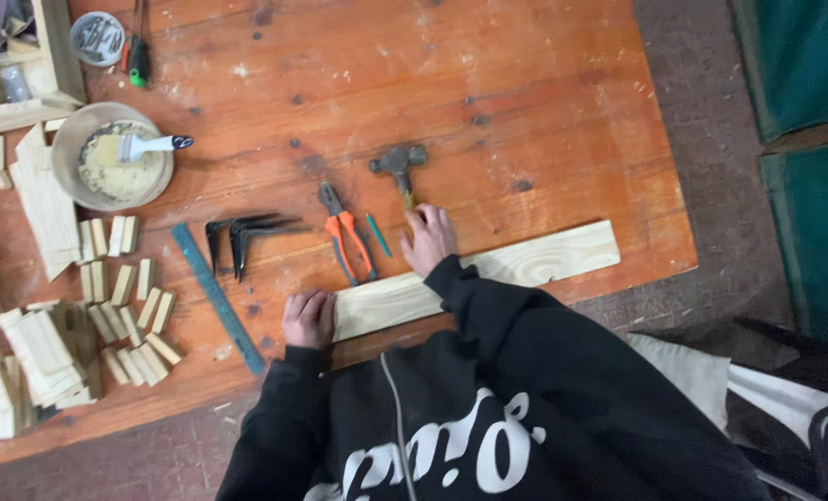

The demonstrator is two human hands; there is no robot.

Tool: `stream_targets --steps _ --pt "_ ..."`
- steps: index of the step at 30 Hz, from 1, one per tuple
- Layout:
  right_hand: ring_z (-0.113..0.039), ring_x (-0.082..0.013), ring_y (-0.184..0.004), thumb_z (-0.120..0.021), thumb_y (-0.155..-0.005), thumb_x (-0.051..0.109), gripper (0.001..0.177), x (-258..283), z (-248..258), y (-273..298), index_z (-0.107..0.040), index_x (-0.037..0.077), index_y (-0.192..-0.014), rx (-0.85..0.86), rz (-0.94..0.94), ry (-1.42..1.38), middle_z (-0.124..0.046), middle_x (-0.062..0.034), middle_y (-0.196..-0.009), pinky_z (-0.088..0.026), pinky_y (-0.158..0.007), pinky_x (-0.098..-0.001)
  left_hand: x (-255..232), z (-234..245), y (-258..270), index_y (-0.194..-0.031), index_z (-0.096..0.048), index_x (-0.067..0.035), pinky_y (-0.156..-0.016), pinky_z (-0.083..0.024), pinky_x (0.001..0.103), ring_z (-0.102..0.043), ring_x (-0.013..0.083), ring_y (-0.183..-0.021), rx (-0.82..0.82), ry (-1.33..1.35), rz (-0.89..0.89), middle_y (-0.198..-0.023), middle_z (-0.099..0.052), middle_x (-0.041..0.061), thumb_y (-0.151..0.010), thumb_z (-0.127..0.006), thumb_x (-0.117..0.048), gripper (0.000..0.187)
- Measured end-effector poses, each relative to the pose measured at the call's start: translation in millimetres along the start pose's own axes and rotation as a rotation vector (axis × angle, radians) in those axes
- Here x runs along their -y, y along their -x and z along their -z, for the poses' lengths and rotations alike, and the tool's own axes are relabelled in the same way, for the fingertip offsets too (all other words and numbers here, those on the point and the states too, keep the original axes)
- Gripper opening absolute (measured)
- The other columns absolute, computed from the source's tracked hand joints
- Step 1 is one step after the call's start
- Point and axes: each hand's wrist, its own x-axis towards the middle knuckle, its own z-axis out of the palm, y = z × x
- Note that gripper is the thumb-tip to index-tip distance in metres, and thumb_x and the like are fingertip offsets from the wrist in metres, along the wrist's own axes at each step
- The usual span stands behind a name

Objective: The person hammers nails into a wooden plank on a workbench. They use pliers to trim the protruding nail ends flush with the wood surface. The person repeats this process for multiple nails along the plank.

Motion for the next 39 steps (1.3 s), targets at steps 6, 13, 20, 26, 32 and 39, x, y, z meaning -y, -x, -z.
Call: stream_targets --steps 6,13,20,26,32,39 --pt "-0.062 -0.0459 -0.107 -0.079 -0.078 0.025 0.068 2 3 -14 -0.055 0.007 -0.138 0.129 -0.179 -0.116 -0.057 -0.0200 -0.124 -0.054 -0.089 -0.0565 0 -5 6 -0.088 -0.075 -0.012 -0.073 -0.056 0.036 -0.065 0.0285 -0.077 0.001 -0.097 0.002 -0.087 -0.069 0.005 -0.084 -0.085 -0.017 0.011" --pt "-0.066 -0.0482 -0.106 -0.074 -0.083 0.031 0.078 -8 -9 -26 -0.041 0.008 -0.150 0.398 -0.311 -0.046 -0.056 -0.0200 -0.124 -0.059 -0.086 -0.0578 2 -11 8 -0.088 -0.076 -0.015 -0.073 -0.057 0.035 -0.066 0.0253 -0.076 -0.026 -0.091 0.045 -0.087 -0.069 0.002 -0.083 -0.084 -0.018 0.010" --pt "-0.066 -0.0447 -0.110 -0.073 -0.084 0.043 0.070 -7 -11 -39 -0.050 0.006 -0.139 0.503 -0.401 0.006 -0.056 -0.0165 -0.119 -0.060 -0.088 -0.0535 -6 -3 0 -0.086 -0.076 -0.011 -0.069 -0.057 0.040 -0.068 0.0288 -0.074 0.020 -0.067 0.072 -0.084 -0.071 0.005 -0.081 -0.084 -0.014 0.010" --pt "-0.069 -0.0440 -0.108 -0.077 -0.077 0.046 0.062 -56 -80 -41 -0.051 0.010 -0.121 0.610 -0.494 -0.001 -0.062 -0.0165 -0.116 -0.060 -0.089 -0.0538 -12 0 -3 -0.087 -0.076 -0.012 -0.070 -0.057 0.038 -0.068 0.0278 -0.076 -0.002 -0.062 0.076 -0.086 -0.071 0.004 -0.082 -0.083 -0.013 0.008" --pt "-0.067 -0.0448 -0.118 -0.066 -0.088 0.031 0.049 -44 -21 -68 -0.051 0.008 -0.129 0.743 -0.602 -0.020 -0.066 -0.0203 -0.125 -0.054 -0.100 -0.0559 -12 4 -1 -0.087 -0.076 -0.011 -0.070 -0.057 0.039 -0.069 0.0291 -0.076 0.016 -0.037 0.076 -0.086 -0.070 0.005 -0.084 -0.081 -0.011 0.006" --pt "-0.066 -0.0458 -0.119 -0.079 -0.084 0.043 0.064 -12 32 -36 -0.064 -0.001 -0.128 0.552 -0.567 -0.248 -0.070 -0.0288 -0.121 -0.053 -0.100 -0.0536 5 -1 8 -0.086 -0.076 -0.015 -0.073 -0.059 0.035 -0.070 0.0244 -0.078 -0.028 -0.014 0.058 -0.089 -0.072 0.001 -0.084 -0.083 -0.018 0.008"
